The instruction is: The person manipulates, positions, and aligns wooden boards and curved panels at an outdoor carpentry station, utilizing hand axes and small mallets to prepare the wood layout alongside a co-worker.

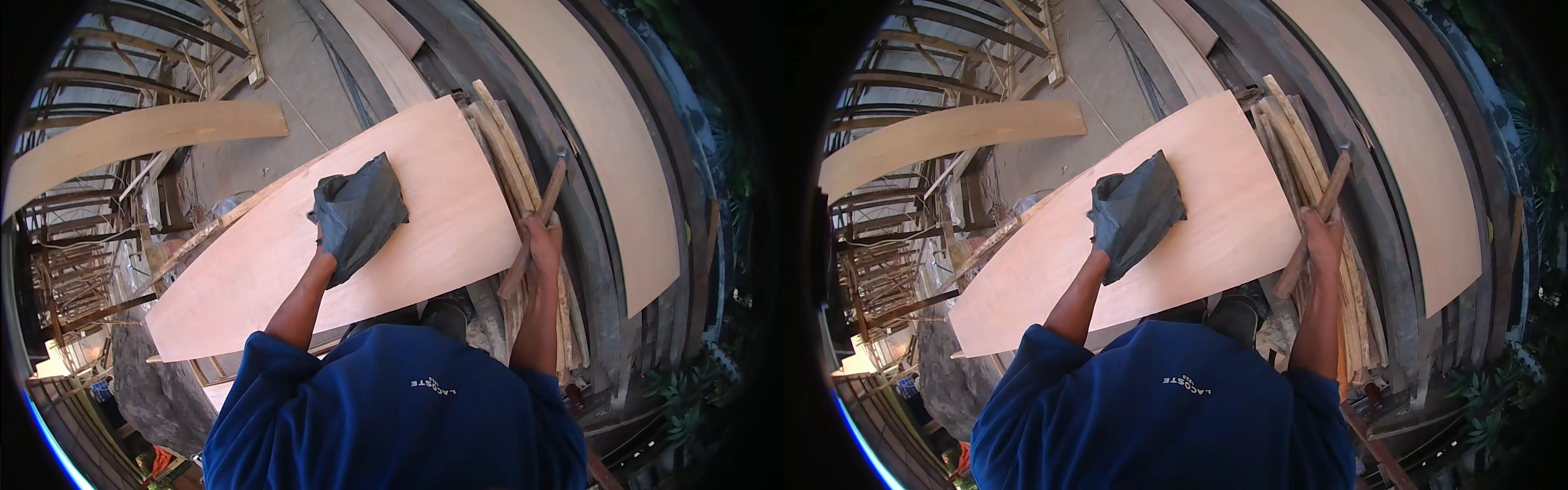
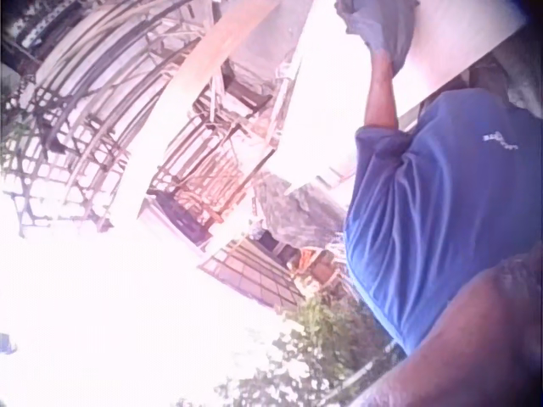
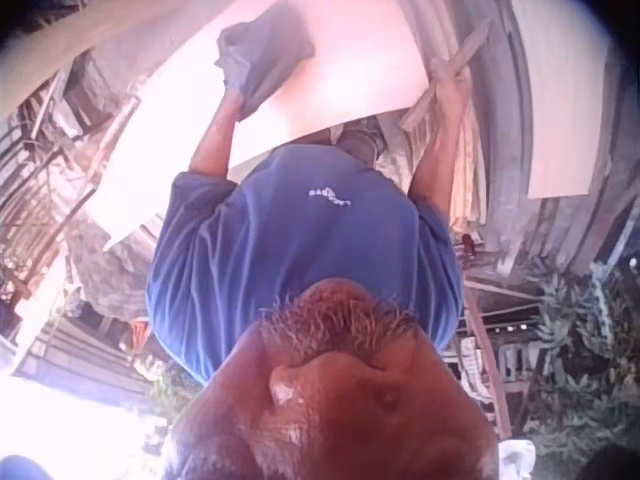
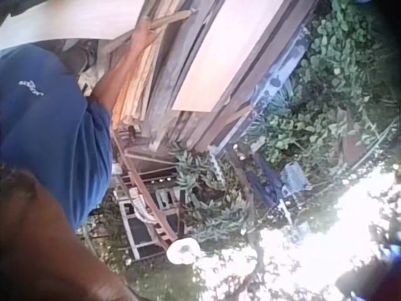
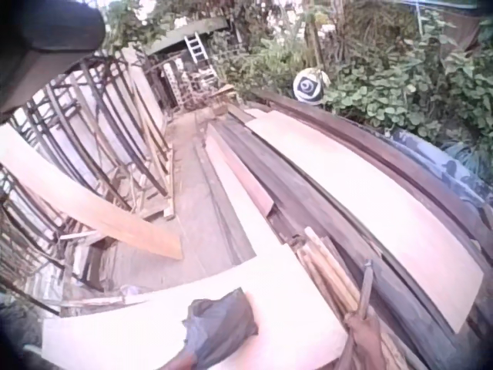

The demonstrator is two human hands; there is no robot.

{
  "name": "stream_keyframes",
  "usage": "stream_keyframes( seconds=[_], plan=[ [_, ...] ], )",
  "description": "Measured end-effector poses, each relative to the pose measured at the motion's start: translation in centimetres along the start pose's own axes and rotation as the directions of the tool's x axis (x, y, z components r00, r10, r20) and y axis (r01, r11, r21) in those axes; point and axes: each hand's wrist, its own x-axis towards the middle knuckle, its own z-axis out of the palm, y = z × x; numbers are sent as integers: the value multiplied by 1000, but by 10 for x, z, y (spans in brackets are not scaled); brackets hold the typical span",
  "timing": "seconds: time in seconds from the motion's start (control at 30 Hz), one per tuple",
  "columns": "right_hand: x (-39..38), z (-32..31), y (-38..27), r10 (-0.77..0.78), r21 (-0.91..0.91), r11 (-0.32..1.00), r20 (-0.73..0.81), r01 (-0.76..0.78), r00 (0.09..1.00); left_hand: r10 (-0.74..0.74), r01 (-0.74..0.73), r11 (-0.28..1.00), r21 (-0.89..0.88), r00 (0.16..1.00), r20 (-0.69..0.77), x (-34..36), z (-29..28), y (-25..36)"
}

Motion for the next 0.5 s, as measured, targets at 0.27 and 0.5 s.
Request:
stream_keyframes(
  seconds=[0.27,0.5],
  plan=[
    [80,92,4,-117,-114,986,48,122,992,-397,392,913,-113,917,-29,-32,-107,54],
    [72,119,-2,-191,-477,870,-99,122,977,-279,259,960,-105,903,-326,-44,-210,21]
  ],
)
